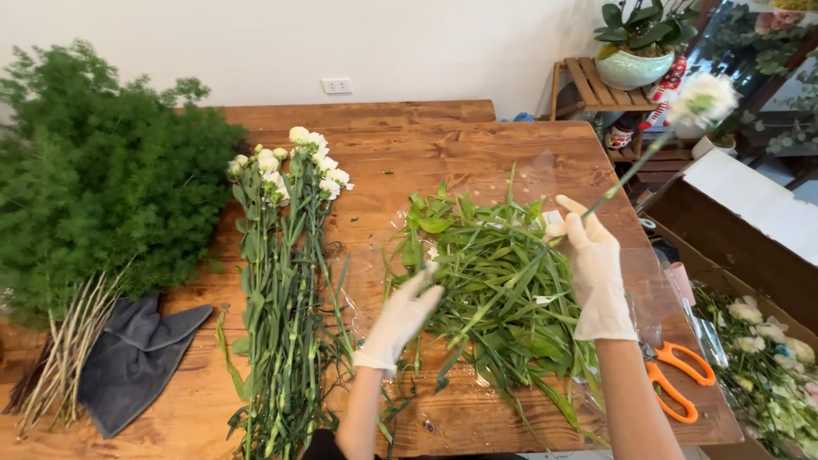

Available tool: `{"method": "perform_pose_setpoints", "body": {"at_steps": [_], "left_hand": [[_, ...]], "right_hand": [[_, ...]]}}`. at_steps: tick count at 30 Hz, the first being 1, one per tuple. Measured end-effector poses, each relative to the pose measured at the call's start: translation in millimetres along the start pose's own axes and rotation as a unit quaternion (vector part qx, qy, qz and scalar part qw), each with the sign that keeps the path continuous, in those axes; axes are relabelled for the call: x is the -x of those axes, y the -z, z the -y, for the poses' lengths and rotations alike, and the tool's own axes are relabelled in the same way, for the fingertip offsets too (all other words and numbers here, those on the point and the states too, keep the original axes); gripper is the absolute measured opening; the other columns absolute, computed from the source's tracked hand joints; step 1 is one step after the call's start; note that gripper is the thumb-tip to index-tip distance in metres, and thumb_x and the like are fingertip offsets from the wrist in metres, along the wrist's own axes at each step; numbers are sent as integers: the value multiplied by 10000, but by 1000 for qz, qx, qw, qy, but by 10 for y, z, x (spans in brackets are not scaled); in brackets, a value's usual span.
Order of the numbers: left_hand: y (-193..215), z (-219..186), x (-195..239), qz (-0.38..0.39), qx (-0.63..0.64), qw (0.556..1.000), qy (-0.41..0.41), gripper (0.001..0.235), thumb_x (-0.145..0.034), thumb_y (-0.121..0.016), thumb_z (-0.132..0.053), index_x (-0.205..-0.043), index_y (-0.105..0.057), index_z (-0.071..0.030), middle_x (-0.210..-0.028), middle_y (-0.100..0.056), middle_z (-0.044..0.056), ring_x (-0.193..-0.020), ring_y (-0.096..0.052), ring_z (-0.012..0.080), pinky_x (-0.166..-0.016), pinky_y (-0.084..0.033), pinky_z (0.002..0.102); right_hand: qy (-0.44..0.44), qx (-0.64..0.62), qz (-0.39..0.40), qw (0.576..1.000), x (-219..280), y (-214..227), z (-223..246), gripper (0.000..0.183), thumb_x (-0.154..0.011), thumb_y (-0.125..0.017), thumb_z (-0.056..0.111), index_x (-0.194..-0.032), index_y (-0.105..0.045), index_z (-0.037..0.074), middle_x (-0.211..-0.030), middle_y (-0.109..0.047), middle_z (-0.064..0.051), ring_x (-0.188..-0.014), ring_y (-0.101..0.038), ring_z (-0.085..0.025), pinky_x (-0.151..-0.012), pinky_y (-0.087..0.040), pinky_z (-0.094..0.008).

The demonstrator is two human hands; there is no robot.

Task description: The person trims the leaves and lower stems of white carnations by hand. They remove unwanted foliage from each flower and place the cleaned stems on the table.

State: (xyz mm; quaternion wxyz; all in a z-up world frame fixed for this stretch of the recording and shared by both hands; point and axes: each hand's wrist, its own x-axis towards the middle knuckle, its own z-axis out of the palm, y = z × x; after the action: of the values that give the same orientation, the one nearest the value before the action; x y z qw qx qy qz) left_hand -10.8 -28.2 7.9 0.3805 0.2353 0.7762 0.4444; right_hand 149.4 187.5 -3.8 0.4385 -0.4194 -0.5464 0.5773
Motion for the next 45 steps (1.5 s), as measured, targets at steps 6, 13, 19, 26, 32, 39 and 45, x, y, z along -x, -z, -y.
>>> {"method": "perform_pose_setpoints", "body": {"at_steps": [6,13,19,26,32,39,45], "left_hand": [[-465,363,-251,147,160,968,-126,414,-987,-566,-242,-1399,-597,-273,-1008,-708,63,-737,-675,132,-630,-543,211],[-589,427,-147,106,104,983,-110,290,-1016,-558,-284,-768,-552,-134,-702,-483,-18,-635,-388,111,-690,-361,294],[-218,583,-221,-14,128,991,-36,238,-996,-549,-241,-832,-659,-108,-719,-549,-1,-665,-461,128,-715,-429,303],[-54,533,-605,-43,-443,884,-144,492,-901,-549,-613,-1257,-617,-281,-1555,-312,125,-1282,-456,362,-1031,-422,582],[-237,234,-374,267,89,953,-111,675,-874,-598,-237,-1517,-397,-196,-1394,-596,84,-621,-453,21,-537,-415,138],[-314,456,-254,229,135,964,19,220,-943,-608,33,-1131,-719,3,-964,-790,86,-415,-507,-1,-357,-417,85],[-163,622,-348,187,56,981,-18,432,-962,-508,-74,-544,-620,-73,-1367,-720,42,-350,-229,34,-364,-219,171]], "right_hand": [[40,-73,66,994,116,-211,2,345,-1062,-506,168,-1389,-587,90,-764,-660,-50,-727,-643,-145,-903,-525,-294],[-18,-101,19,995,0,18,85,372,-1069,-455,179,-1424,-561,144,-721,-622,65,-702,-590,-95,-849,-496,-308],[-44,-31,-148,988,132,277,611,305,-1071,-482,238,-1346,-612,254,-790,-615,143,-666,-479,18,-700,-451,-149],[26,-171,-83,982,4,366,419,383,-1072,-459,130,-1448,-521,90,-796,-612,85,-754,-582,1,-724,-566,-150],[8,-195,-39,980,27,116,269,408,-1058,-479,156,-1463,-518,121,-745,-619,76,-696,-565,-39,-774,-548,-186],[27,-227,-63,972,-106,215,213,361,-1082,-429,171,-1416,-558,127,-694,-579,90,-653,-540,-44,-737,-517,-191],[71,-208,-59,974,-19,286,383,409,-1084,-417,161,-1479,-508,104,-709,-585,80,-702,-566,-35,-762,-533,-193]]}}
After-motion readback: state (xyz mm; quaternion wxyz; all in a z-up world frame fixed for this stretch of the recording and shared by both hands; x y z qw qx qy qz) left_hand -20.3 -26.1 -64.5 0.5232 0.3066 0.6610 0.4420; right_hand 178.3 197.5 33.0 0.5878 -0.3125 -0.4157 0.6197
